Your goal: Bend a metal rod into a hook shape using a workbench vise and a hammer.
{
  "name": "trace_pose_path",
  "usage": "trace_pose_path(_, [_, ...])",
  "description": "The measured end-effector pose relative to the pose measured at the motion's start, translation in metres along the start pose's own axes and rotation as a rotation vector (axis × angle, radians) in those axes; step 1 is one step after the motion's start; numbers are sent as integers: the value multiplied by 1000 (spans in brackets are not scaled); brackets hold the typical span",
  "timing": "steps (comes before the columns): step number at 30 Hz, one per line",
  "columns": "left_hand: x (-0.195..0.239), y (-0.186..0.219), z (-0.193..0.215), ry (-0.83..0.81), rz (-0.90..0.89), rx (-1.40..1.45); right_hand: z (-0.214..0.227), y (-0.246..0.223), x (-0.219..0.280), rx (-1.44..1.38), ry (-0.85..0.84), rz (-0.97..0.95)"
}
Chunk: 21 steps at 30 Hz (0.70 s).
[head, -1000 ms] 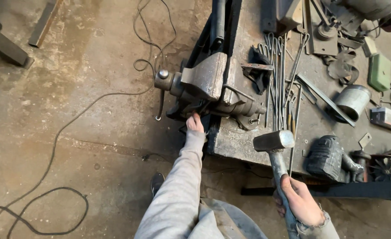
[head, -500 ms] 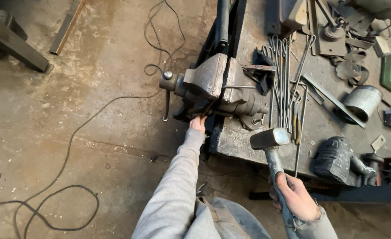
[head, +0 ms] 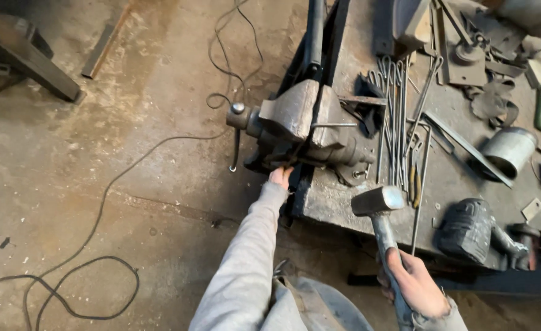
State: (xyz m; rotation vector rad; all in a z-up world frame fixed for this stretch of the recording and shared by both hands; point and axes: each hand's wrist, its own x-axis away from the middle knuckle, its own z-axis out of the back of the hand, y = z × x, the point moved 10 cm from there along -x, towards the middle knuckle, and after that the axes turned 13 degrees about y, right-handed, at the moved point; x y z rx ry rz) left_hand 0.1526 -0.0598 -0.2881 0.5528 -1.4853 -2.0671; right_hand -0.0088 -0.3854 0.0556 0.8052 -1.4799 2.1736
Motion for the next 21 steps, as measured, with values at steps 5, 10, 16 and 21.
trace_pose_path(5, [17,10,7,-14,2,-46,-1,3,7,11,39,-38])
trace_pose_path(10, [16,3,4,119,-2,21,1,-10,13,62,34,-18])
trace_pose_path(16, [20,26,11,305,-17,114,21,-16,12,23,63,16])
trace_pose_path(21, [8,38,27,261,22,115,36,7,6,16,104,-20])
